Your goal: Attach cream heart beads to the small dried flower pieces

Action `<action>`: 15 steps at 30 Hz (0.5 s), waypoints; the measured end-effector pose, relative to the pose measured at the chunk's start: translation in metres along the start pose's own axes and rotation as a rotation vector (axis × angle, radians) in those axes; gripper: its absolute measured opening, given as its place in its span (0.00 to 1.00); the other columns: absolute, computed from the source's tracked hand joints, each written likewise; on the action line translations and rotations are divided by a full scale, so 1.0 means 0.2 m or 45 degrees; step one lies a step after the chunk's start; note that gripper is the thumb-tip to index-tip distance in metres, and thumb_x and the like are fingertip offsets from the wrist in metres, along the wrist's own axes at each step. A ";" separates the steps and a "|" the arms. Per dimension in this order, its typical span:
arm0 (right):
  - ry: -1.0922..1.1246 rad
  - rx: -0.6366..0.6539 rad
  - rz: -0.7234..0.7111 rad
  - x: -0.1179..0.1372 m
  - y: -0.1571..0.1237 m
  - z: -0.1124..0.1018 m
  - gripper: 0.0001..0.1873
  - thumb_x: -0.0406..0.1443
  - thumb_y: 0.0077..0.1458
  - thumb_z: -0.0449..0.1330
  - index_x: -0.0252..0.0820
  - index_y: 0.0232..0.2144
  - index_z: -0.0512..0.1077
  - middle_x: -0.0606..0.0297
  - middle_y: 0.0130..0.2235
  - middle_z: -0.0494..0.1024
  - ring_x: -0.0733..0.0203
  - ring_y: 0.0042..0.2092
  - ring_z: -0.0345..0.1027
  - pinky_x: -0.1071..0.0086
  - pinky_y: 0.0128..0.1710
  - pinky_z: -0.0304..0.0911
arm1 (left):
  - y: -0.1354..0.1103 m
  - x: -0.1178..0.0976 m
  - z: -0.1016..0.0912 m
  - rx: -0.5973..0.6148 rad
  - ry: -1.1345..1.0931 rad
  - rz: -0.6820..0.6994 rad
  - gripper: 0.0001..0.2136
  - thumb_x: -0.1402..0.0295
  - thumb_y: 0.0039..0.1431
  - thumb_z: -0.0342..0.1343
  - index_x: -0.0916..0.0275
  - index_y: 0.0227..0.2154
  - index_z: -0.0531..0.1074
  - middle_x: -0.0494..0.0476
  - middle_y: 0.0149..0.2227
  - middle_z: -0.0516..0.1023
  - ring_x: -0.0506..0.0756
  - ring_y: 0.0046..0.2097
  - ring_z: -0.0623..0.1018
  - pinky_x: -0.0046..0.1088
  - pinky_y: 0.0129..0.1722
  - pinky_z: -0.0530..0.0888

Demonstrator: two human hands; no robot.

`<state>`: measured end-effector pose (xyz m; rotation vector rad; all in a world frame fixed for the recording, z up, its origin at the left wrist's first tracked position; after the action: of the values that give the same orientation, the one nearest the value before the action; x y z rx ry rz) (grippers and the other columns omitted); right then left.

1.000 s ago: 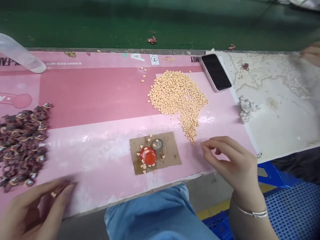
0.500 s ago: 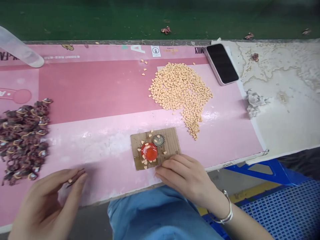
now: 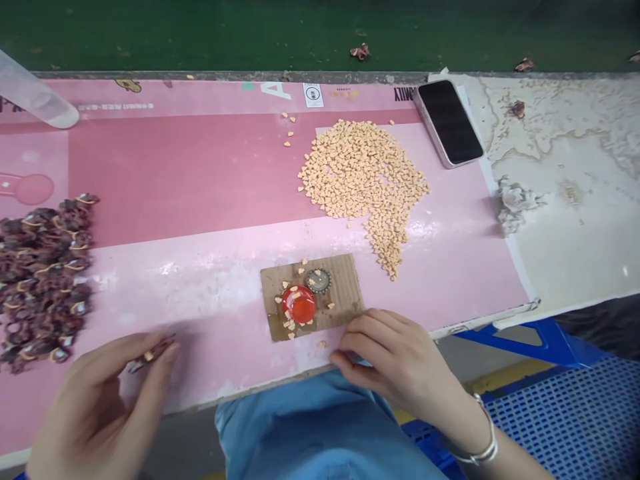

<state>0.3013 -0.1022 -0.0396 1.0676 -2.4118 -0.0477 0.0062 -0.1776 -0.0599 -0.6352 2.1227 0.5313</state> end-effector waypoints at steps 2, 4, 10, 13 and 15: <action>0.011 -0.033 -0.012 0.01 0.00 0.01 0.12 0.32 0.73 0.59 0.43 0.33 0.74 0.66 0.31 0.79 0.62 0.31 0.70 0.67 0.32 0.66 | 0.01 0.01 0.01 0.000 -0.051 -0.077 0.09 0.65 0.51 0.71 0.54 0.36 0.81 0.54 0.37 0.82 0.57 0.39 0.80 0.39 0.43 0.75; 0.042 -0.048 -0.028 0.03 0.01 0.01 0.10 0.31 0.73 0.59 0.42 0.37 0.77 0.65 0.33 0.80 0.62 0.32 0.71 0.68 0.33 0.67 | 0.01 0.00 0.02 0.023 -0.059 -0.071 0.08 0.65 0.51 0.71 0.53 0.35 0.82 0.53 0.36 0.82 0.57 0.39 0.80 0.39 0.42 0.75; 0.012 0.067 -0.120 0.04 0.03 0.03 0.11 0.28 0.72 0.56 0.39 0.41 0.78 0.64 0.34 0.79 0.61 0.34 0.71 0.67 0.33 0.67 | 0.01 0.02 0.01 0.041 -0.041 -0.088 0.09 0.66 0.52 0.71 0.53 0.37 0.82 0.53 0.38 0.83 0.57 0.39 0.80 0.39 0.42 0.75; 0.004 0.107 -0.132 0.03 0.03 0.03 0.09 0.28 0.71 0.58 0.41 0.38 0.76 0.64 0.34 0.79 0.61 0.34 0.70 0.67 0.33 0.67 | 0.00 0.01 0.03 0.029 -0.050 -0.108 0.09 0.66 0.51 0.71 0.54 0.36 0.82 0.53 0.37 0.82 0.57 0.40 0.81 0.39 0.41 0.76; 0.008 0.121 -0.136 0.03 0.02 0.04 0.08 0.28 0.70 0.59 0.42 0.38 0.76 0.65 0.34 0.79 0.60 0.34 0.70 0.67 0.34 0.67 | -0.01 -0.01 0.03 0.014 -0.061 -0.104 0.09 0.66 0.51 0.72 0.54 0.36 0.82 0.53 0.37 0.82 0.57 0.40 0.81 0.38 0.41 0.76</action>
<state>0.2922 -0.1053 -0.0431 1.2368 -2.3699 0.0345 0.0123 -0.1746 -0.0625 -0.6930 2.0440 0.4849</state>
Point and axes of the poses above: each hand's wrist, its own y-axis towards the middle knuckle, its own z-axis out of the palm, x = y × z, the point moved 8 cm from there along y, towards the middle knuckle
